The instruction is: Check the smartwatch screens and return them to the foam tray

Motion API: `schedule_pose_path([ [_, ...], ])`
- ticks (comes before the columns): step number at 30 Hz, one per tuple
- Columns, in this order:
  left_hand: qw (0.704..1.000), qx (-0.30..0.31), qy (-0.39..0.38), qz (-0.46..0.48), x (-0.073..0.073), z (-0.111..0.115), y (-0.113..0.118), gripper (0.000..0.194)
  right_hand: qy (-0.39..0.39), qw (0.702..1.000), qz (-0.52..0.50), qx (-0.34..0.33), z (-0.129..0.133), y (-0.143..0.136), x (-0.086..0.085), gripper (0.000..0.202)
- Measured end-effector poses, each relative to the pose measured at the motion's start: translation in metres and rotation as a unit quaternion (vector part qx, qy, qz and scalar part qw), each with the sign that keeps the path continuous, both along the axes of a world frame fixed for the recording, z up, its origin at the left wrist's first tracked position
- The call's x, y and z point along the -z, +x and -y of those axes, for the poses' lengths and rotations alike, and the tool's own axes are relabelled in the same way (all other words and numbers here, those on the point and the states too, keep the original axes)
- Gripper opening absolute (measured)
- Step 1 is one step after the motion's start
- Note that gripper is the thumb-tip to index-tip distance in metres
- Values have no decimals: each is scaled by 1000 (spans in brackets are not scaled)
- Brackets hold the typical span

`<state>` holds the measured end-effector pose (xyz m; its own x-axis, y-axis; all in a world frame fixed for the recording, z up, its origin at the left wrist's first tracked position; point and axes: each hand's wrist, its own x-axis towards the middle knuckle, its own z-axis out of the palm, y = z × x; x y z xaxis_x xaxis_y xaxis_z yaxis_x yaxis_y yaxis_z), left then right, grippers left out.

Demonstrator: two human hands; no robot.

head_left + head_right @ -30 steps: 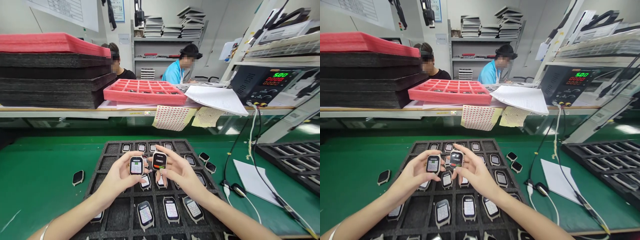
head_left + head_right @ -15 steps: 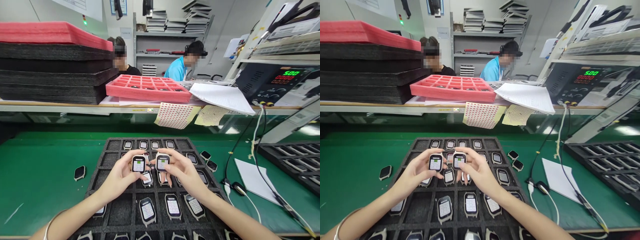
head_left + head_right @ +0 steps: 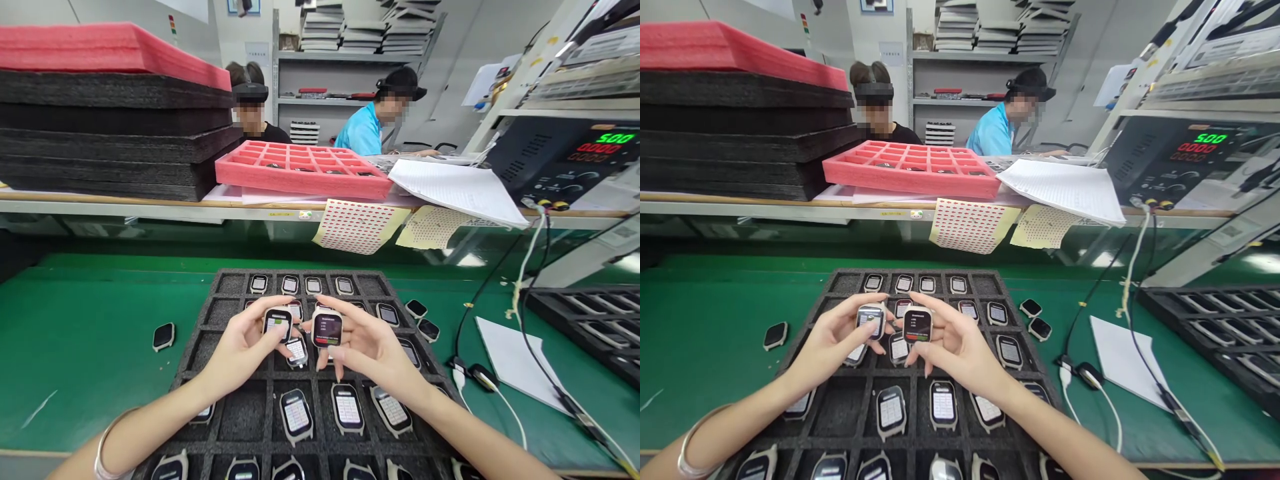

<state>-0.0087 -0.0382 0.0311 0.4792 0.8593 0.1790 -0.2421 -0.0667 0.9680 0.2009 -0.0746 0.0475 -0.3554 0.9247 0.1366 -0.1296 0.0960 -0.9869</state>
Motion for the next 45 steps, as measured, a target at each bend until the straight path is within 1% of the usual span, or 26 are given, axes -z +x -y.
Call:
schedule_pose_path([
  [5,999,34,-14,33,3,1,1,54,4,1000,11,13,-2,0,4,53],
  [7,999,35,-21,36,5,1,2,56,4,1000,8,14,-2,0,3,54],
  [10,999,16,-28,25,6,1,2,54,1,1000,-10,9,-1,1,3,50],
  [13,1000,16,-13,15,5,1,1,51,1,1000,-5,24,-2,1,3,41],
  [16,1000,8,1,12,4,1,0,38,-2,998,25,53,-1,-1,3,36],
  [19,1000,-21,-12,-4,3,1,1,28,-11,997,45,65,0,-2,1,34],
  [22,998,-45,-22,-23,1,1,1,24,-14,998,34,43,1,-1,1,36],
  [24,998,-51,-22,-27,1,0,1,24,-12,1000,7,12,1,0,1,43],
  [26,999,-38,-17,-13,2,0,0,30,-13,1000,-16,-17,0,1,2,53],
  [28,1000,-14,-12,11,3,1,0,42,-13,999,-20,-30,-1,2,3,58],
  [31,999,10,-27,32,5,1,2,60,-8,1000,2,-9,-1,1,4,56],
  [34,998,9,-60,34,9,0,4,64,-8,1000,22,10,-2,1,5,52],
  [36,997,9,-68,33,11,0,4,66,-7,999,33,1,-2,1,6,57],
  [40,998,19,-54,12,13,0,2,76,-13,998,57,-14,-2,4,3,69],
  [42,999,12,-49,2,14,-4,-1,77,-9,997,76,2,-8,12,2,69],
  [44,999,-10,-45,-11,17,-17,-8,78,27,990,129,48,-21,31,3,67],
  [45,999,-24,-40,-23,19,-27,-13,79,56,980,174,81,-31,44,4,65],
])
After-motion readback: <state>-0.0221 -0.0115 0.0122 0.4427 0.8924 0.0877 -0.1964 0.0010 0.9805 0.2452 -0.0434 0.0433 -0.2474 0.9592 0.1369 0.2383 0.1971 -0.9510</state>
